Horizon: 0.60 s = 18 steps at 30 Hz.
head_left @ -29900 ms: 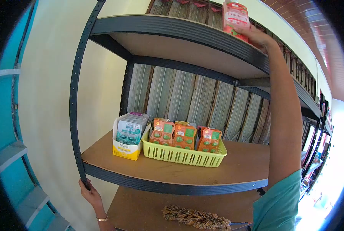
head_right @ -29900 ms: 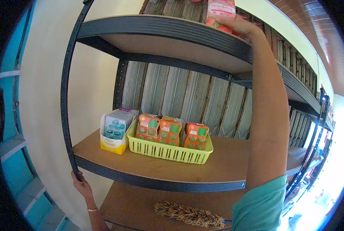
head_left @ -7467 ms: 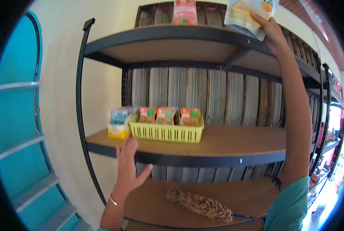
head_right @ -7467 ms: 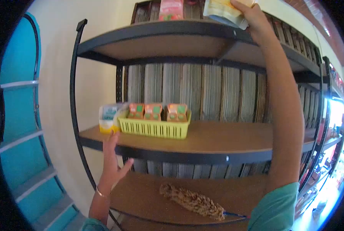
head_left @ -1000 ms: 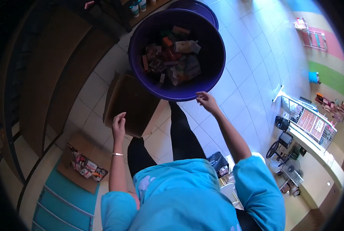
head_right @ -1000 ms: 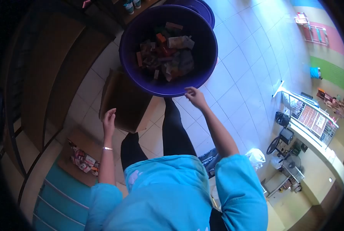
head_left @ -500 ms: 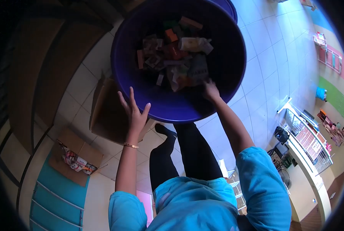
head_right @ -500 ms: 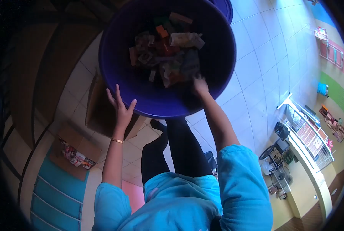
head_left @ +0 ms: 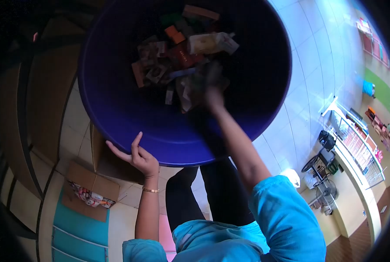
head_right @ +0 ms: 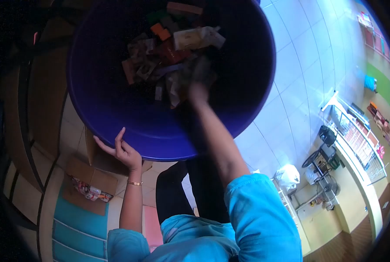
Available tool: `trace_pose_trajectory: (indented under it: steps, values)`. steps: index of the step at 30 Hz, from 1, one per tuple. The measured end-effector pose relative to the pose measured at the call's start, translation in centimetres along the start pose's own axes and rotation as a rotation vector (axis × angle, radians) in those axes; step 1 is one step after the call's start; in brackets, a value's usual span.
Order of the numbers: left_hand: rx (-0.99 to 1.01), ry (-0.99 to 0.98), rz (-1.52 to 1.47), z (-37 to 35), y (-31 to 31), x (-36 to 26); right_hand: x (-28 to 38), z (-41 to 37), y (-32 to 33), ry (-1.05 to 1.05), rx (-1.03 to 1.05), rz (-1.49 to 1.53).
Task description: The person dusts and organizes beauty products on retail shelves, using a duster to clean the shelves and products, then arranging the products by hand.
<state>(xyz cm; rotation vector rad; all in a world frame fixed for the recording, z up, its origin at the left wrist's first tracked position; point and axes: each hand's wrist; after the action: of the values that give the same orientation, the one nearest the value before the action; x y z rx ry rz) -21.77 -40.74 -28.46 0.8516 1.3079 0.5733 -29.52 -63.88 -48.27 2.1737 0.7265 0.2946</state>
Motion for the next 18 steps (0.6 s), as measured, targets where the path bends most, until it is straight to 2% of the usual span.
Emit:
trace_pose_trajectory:
  steps: [2, 3, 5, 8, 16, 18]
  values:
    - [0.009, 0.005, 0.004, 0.1, 0.0, -0.3, 3.6, -4.5, 3.6, 0.065, 0.124, -0.018]
    - [0.013, 0.009, 0.006, 0.2, 0.0, -0.4, 5.3, -7.2, 7.8, 0.137, 0.302, 0.027]
    - [0.021, 0.0, 0.08, 0.2, -0.1, -0.4, 6.6, -10.0, 9.4, 0.248, 0.268, 0.03]
    - [0.042, 0.02, 0.11, -0.1, -0.1, -0.2, 6.6, -11.0, 9.1, 0.271, 0.265, 0.131]
    - [0.04, -0.005, 0.22, 0.4, 0.0, -1.1, 3.9, -13.3, 11.4, 0.484, 0.157, 0.21]
    - [0.037, 0.056, 0.113, 0.2, 0.0, -0.9, 3.8, -13.6, 12.1, 0.539, 0.173, 0.196]
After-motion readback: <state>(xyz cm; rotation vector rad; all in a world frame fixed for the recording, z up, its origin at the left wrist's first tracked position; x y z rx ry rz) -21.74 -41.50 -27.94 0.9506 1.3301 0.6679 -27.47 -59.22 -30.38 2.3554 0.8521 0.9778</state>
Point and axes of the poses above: each hand's wrist, its own z-axis towards the middle knuckle, its own y-axis out of the back of the hand, x = y × z, and after that the axes turned 7 degrees about -y, right-handed
